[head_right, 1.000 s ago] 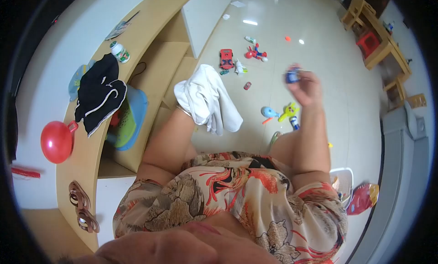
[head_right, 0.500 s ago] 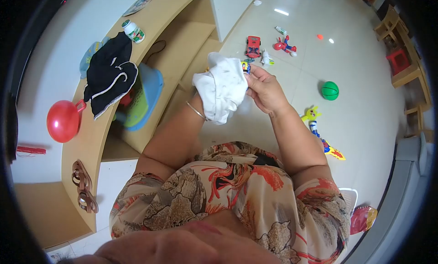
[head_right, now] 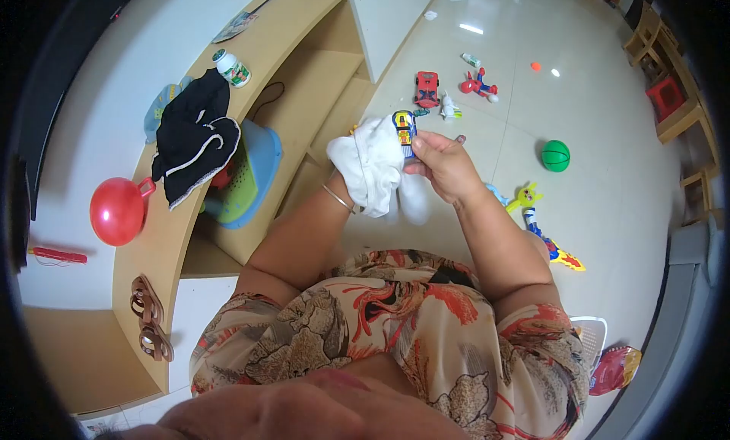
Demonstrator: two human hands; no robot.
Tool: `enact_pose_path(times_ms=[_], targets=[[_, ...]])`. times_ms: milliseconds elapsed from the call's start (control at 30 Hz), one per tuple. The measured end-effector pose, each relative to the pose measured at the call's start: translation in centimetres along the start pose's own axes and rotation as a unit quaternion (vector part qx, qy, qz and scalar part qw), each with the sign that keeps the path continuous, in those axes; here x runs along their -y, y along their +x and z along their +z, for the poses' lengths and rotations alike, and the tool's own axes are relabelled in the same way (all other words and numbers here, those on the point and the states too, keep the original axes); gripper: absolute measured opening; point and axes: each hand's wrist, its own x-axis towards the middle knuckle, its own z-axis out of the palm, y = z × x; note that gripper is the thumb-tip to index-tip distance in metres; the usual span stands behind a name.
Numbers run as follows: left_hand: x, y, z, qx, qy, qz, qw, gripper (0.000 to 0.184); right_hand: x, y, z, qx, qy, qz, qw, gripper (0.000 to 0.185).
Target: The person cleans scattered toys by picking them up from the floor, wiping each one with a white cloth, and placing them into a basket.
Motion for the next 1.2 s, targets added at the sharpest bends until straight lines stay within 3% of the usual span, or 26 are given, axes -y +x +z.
enact_pose_path(times_ms=[33, 67, 133, 167, 200, 233, 267, 333, 467, 533, 567, 633, 667, 733, 767, 833, 867, 900, 967, 1000, 1067, 1100, 1133, 1167, 1200], targets=[[0.1, -0.2, -0.1, -0.001, 0.001, 0.000, 1.000, 0.017, 0.0, -0.1, 0.2, -0.022, -0.010, 0.014, 1.000, 0.029], [0.4, -0.5, 0.0, -0.033, -0.163, -0.002, 0.986, 0.018, -0.1, -0.1, 0.4, -0.021, -0.010, 0.013, 1.000, 0.029], [0.7, -1.4, 0.7, -0.082, -0.471, -0.038, 0.877, 0.022, -0.5, -0.2, 1.0, -0.077, -0.129, -0.018, 0.988, 0.028], [0.6, -1.5, 0.5, -0.082, -0.471, -0.038, 0.878, 0.022, -0.7, -0.3, 0.9, -0.077, -0.129, -0.018, 0.989, 0.028], [0.7, -1.5, 0.2, -0.111, -0.248, 0.036, 0.962, 0.021, -1.2, -0.4, 0.8, -0.076, -0.208, -0.057, 0.974, 0.029], [0.6, -1.5, -0.2, -0.133, -0.009, 0.108, 0.985, 0.019, -1.5, -0.4, 0.8, -0.074, -0.285, -0.095, 0.951, 0.030], [0.2, -1.2, -0.6, -0.132, -0.009, 0.107, 0.985, 0.019, -1.7, -0.4, 0.6, -0.074, -0.284, -0.095, 0.951, 0.030], [-1.1, -0.5, -1.7, 0.049, 0.267, 0.106, 0.957, 0.017, -1.9, -0.4, 0.3, -0.053, -0.423, -0.205, 0.881, 0.031], [-1.4, -0.7, -2.3, 0.035, 0.188, 0.058, 0.980, 0.016, -1.6, -1.0, 0.9, -0.048, -0.313, -0.155, 0.936, 0.032], [-1.6, -1.2, -2.3, -0.121, -0.043, 0.058, 0.990, 0.017, -1.6, -1.0, 1.1, -0.074, -0.245, -0.148, 0.955, 0.032], [-1.2, -1.3, -2.0, -0.121, -0.044, 0.059, 0.990, 0.017, -1.5, -1.0, 1.0, -0.074, -0.245, -0.148, 0.955, 0.032], [-0.2, -1.6, -1.1, -0.142, -0.162, 0.030, 0.976, 0.019, -1.2, -0.9, 1.0, -0.098, -0.407, -0.244, 0.875, 0.031], [0.0, -1.5, -0.9, -0.142, -0.163, 0.030, 0.976, 0.019, -1.0, -1.0, 1.0, -0.098, -0.407, -0.243, 0.875, 0.031], [0.2, -0.8, -0.3, -0.152, 0.070, 0.150, 0.974, 0.020, -0.6, -1.2, 1.2, -0.134, -0.462, -0.256, 0.839, 0.032], [-0.1, -0.5, -0.4, -0.152, 0.071, 0.149, 0.974, 0.020, -0.5, -1.2, 1.3, -0.134, -0.461, -0.256, 0.839, 0.032], [-0.9, 0.0, -0.5, 0.089, 0.294, 0.167, 0.937, 0.020, -0.5, -1.4, 1.4, -0.109, -0.521, -0.320, 0.784, 0.034], [-2.3, 0.6, -1.4, 0.172, 0.353, 0.114, 0.912, 0.022, -0.6, -1.4, 1.5, -0.108, -0.520, -0.319, 0.785, 0.034], [-2.0, 0.2, -1.2, 0.174, 0.353, 0.112, 0.913, 0.022, -0.6, -1.5, 1.6, -0.114, -0.527, -0.312, 0.782, 0.035], [-0.6, -0.6, -0.5, 0.031, 0.238, 0.134, 0.962, 0.025, -0.5, -1.6, 1.8, -0.121, -0.533, -0.306, 0.779, 0.037], [-0.1, -1.0, -0.3, 0.031, 0.238, 0.134, 0.961, 0.025, -0.4, -1.6, 1.8, -0.121, -0.517, -0.302, 0.792, 0.035], [0.7, -1.8, 0.2, -0.128, 0.029, 0.119, 0.984, 0.023, -0.5, -1.5, 1.7, -0.121, -0.500, -0.298, 0.804, 0.034], [0.9, -2.0, 0.9, -0.129, 0.029, 0.119, 0.984, 0.023, -0.8, -1.2, 1.5, -0.115, -0.406, -0.287, 0.860, 0.034], [1.0, -2.1, 1.6, -0.134, -0.205, 0.040, 0.969, 0.022, -0.9, -1.0, 1.4, -0.108, -0.307, -0.271, 0.906, 0.033], [0.9, -2.0, 1.8, -0.131, -0.426, -0.041, 0.894, 0.021, -0.7, -1.0, 1.4, -0.108, -0.307, -0.271, 0.906, 0.033], [0.9, -2.0, 1.8, -0.130, -0.426, -0.040, 0.895, 0.021, -0.4, -1.0, 1.4, -0.134, -0.206, -0.182, 0.952, 0.034]])
